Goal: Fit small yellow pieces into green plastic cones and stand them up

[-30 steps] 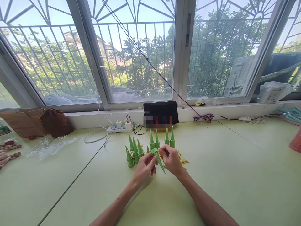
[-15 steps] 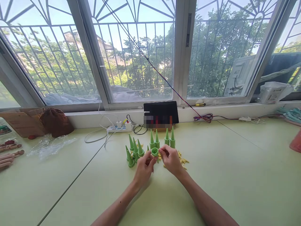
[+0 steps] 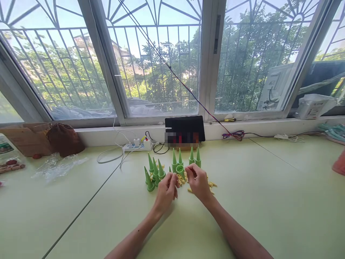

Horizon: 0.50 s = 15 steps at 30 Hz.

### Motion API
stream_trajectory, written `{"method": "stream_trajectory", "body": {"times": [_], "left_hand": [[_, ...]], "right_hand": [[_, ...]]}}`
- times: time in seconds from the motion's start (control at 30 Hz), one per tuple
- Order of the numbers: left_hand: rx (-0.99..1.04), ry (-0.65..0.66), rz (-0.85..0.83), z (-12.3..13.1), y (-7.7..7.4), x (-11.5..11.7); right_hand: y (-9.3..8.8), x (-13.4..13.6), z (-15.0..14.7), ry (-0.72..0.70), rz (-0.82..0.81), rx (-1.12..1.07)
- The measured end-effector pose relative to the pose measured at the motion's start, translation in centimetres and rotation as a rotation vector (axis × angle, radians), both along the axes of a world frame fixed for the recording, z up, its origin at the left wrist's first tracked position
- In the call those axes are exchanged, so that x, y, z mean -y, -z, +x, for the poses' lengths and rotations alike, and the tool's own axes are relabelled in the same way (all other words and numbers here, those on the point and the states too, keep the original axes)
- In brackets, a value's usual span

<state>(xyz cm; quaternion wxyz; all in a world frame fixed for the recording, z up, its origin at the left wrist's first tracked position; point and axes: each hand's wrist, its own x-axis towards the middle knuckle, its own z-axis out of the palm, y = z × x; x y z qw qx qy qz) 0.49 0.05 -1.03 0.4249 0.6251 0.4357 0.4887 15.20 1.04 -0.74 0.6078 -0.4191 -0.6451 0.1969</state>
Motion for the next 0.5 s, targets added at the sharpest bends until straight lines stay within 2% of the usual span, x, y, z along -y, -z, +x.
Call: {"method": "stream_trajectory", "body": {"times": [0.23,0.5], "left_hand": [[0.176,0.196,-0.329,-0.43,0.04,-0.44],[0.204,0.255,-0.36,-0.68,0.15,-0.54]], "right_hand": [[0.06,0.28,-0.24,-0.133,-0.037,0.067],[0.24,0.0,-0.16,-0.188,-0.099,0.001]]}}
